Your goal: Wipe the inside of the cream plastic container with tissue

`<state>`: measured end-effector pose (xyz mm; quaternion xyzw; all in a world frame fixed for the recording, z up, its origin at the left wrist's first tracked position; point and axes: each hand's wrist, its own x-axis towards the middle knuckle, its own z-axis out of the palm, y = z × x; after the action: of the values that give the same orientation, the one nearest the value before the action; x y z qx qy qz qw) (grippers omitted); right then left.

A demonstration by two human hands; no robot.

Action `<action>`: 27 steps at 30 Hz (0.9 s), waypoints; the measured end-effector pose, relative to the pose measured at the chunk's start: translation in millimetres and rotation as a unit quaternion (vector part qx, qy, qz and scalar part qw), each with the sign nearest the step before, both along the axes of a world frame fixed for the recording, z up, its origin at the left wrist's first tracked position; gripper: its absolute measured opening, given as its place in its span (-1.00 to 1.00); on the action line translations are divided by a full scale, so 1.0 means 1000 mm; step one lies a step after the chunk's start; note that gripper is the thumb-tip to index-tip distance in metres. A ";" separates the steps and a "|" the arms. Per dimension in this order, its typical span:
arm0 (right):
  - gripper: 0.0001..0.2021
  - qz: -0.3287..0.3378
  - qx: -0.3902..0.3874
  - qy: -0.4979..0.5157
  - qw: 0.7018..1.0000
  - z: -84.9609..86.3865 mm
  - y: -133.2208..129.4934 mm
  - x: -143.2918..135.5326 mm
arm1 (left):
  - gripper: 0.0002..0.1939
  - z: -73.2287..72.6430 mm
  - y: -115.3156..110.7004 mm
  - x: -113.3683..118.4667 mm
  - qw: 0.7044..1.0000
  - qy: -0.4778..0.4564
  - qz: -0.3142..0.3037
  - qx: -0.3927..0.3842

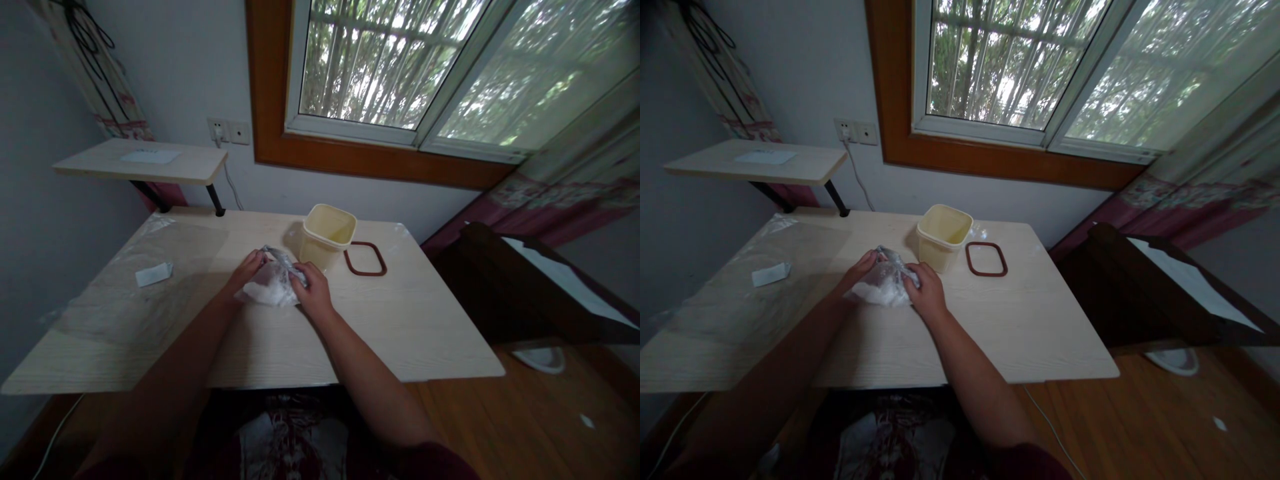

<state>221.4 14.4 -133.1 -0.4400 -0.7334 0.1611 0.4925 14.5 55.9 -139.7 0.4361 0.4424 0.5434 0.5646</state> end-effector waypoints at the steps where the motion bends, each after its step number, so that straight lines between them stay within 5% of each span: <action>1: -0.79 -0.003 0.001 -0.004 1.000 -0.001 0.001 0.001 | -0.76 0.002 0.001 -0.001 0.999 -0.024 -0.010 -0.021; 10: -0.81 0.002 0.002 -0.005 1.000 -0.007 0.005 0.009 | -0.81 0.016 -0.001 -0.003 0.985 -0.152 0.029 -0.078; 17: -0.80 0.011 0.005 -0.008 1.000 -0.005 0.005 0.009 | -0.82 0.025 0.002 -0.009 0.954 -0.250 0.126 -0.103; 27: -0.80 0.036 0.038 -0.045 0.998 0.027 0.002 0.042 | -0.78 0.017 0.005 -0.007 0.962 -0.217 0.124 -0.111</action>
<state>263.0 16.9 -105.8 -0.4011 -0.7761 0.1305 0.4689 7.1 61.4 -122.3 0.1841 0.4172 0.6383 0.6202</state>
